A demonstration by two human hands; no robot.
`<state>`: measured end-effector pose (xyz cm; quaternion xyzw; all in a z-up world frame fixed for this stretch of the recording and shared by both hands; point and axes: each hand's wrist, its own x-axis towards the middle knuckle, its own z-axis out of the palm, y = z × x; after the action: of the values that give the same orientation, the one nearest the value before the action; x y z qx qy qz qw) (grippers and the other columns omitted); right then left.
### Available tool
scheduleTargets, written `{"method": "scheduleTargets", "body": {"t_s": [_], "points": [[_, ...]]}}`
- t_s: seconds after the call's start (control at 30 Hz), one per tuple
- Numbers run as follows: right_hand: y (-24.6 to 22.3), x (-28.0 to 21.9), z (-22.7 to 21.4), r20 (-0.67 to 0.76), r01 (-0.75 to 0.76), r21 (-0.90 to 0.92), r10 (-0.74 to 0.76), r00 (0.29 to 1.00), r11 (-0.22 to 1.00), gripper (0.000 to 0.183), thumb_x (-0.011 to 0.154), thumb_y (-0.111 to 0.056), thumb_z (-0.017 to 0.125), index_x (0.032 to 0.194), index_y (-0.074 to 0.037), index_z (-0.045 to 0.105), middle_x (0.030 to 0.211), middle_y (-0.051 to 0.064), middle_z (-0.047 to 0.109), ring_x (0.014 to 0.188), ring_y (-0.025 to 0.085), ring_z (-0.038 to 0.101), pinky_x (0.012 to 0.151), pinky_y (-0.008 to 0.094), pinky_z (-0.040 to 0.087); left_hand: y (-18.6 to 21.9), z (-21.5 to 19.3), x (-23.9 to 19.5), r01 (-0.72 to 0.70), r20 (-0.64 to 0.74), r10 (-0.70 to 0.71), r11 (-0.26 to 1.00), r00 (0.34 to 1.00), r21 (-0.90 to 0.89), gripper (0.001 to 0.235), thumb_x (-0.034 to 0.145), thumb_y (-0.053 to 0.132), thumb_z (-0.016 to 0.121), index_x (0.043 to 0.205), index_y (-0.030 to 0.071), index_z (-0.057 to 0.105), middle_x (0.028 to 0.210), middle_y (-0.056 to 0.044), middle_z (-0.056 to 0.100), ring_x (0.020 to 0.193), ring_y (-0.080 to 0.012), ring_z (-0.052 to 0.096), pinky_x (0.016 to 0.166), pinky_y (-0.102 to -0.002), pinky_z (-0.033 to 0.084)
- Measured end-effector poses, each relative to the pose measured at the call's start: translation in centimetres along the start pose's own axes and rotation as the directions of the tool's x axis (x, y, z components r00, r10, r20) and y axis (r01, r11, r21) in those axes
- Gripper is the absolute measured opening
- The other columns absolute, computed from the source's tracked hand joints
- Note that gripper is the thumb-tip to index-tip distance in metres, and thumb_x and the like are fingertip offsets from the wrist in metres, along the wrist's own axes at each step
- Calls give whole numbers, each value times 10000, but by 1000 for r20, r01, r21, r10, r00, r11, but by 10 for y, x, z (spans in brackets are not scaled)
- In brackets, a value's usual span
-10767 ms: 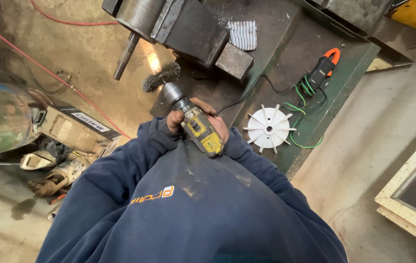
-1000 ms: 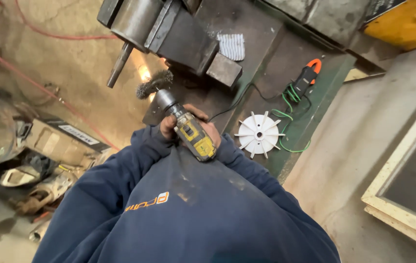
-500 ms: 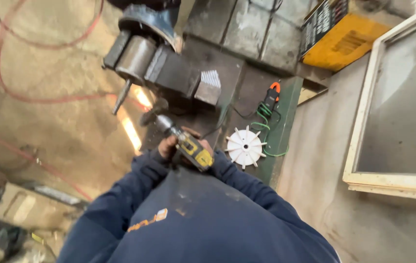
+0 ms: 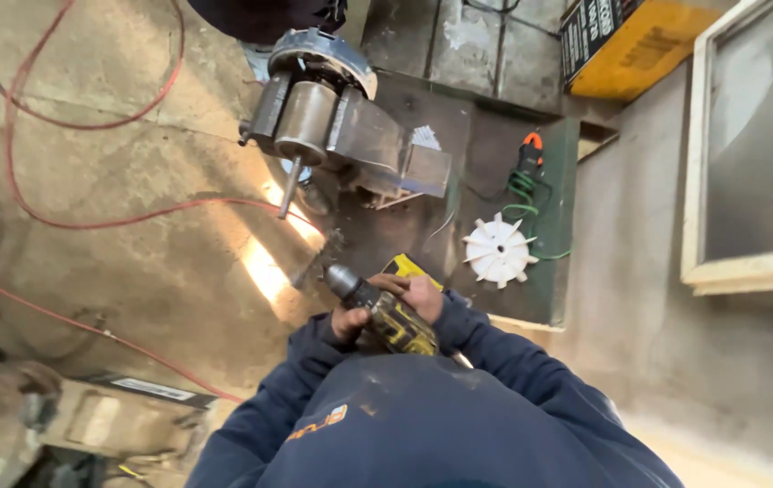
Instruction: Cleaning and polishing a metal casing using a cordless power drill fitted with a wire brush attachment.
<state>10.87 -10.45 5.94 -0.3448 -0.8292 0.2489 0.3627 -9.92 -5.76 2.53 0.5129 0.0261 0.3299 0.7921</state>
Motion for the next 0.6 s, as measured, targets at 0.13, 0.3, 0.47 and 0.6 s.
{"method": "scheduleTargets", "body": {"t_s": [0.13, 0.3, 0.47, 0.6], "points": [[-28, 14, 36, 2, 13, -75, -13, 1000, 997, 580, 912, -242, 656, 1445, -48, 535, 1360, 185, 674, 1088, 391, 724, 888, 415, 599, 27, -17, -45, 25, 83, -29, 998, 996, 51, 774, 843, 606, 696, 1314, -5, 631, 1493, -222, 540, 1421, -335, 490, 1224, -448, 360], [-58, 17, 106, -14, -87, -54, 86, 996, 995, 606, 912, -282, 662, 1471, -103, 510, 1405, 134, 636, 1115, 362, 716, 908, 408, 600, 40, -44, -108, 140, 149, -123, 985, 981, -104, 801, 808, 592, 742, 1317, -15, 621, 1482, -220, 514, 1379, -323, 510, 1164, -455, 428], [-39, -45, 212, 271, -484, 117, 441, 856, 867, 449, 1001, -268, 618, 1433, -149, 607, 1322, 108, 680, 1186, 293, 719, 964, 390, 561, 38, -42, -161, 236, 73, -225, 932, 972, -275, 809, 804, 576, 765, 1314, -36, 625, 1449, -238, 561, 1292, -323, 598, 1092, -450, 495], [-81, -23, 202, 76, -446, 322, 447, 891, 835, 378, 993, -219, 657, 1351, -97, 662, 1408, 163, 654, 1221, 309, 679, 998, 398, 544, 33, -38, -183, 323, 28, -354, 817, 935, -478, 856, 816, 549, 792, 1385, -41, 546, 1451, -191, 559, 1286, -286, 592, 1105, -417, 484]]}}
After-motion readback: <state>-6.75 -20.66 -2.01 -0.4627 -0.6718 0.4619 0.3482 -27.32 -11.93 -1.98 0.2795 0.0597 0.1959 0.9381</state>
